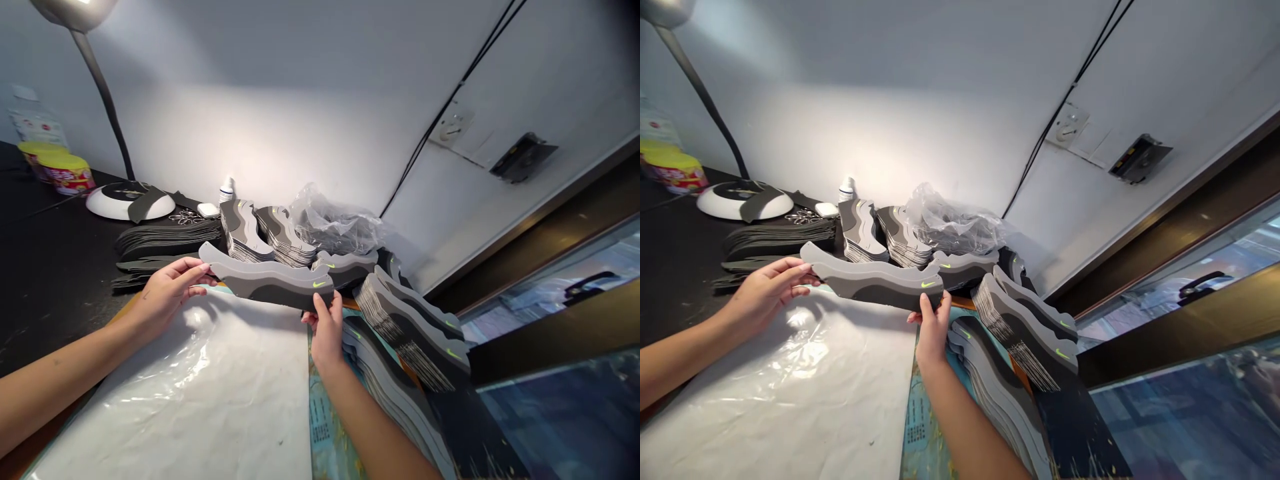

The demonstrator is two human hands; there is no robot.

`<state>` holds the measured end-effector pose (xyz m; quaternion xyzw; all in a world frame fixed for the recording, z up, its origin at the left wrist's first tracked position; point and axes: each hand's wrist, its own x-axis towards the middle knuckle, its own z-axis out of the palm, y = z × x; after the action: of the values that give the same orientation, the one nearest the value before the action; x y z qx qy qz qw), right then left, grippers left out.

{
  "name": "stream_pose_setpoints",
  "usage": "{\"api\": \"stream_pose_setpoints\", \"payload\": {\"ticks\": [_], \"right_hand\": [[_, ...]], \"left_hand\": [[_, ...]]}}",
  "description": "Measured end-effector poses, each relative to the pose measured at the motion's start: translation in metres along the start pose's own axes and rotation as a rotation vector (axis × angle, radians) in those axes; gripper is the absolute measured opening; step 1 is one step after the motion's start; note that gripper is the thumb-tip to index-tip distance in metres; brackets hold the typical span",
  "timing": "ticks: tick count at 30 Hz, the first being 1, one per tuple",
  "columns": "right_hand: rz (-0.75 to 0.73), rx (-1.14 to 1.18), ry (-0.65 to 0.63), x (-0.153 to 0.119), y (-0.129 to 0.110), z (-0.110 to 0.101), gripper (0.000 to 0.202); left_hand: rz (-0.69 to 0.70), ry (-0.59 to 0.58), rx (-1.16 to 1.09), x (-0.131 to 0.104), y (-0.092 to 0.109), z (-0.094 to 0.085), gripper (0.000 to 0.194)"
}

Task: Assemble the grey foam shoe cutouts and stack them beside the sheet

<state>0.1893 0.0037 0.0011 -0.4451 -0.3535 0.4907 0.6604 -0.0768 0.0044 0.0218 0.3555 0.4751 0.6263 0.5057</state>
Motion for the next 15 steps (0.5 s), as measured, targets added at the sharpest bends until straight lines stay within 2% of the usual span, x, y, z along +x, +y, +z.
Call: {"api": "stream_pose_setpoints", "payload": {"ticks": [9,15], "right_hand": [[-0.008,-0.043,-0.076,-0.006,0.003,0.004,0.050],[0.055,-0.024,-0.063,-0.003,0.006,0.002,0.048]], "left_hand": [[-0.003,-0.015,0.034,0.007,-0.011,-0.005,0.047],[0.024,-0.013,0.046,0.005,-0.006,-0.003,0.054]]}}
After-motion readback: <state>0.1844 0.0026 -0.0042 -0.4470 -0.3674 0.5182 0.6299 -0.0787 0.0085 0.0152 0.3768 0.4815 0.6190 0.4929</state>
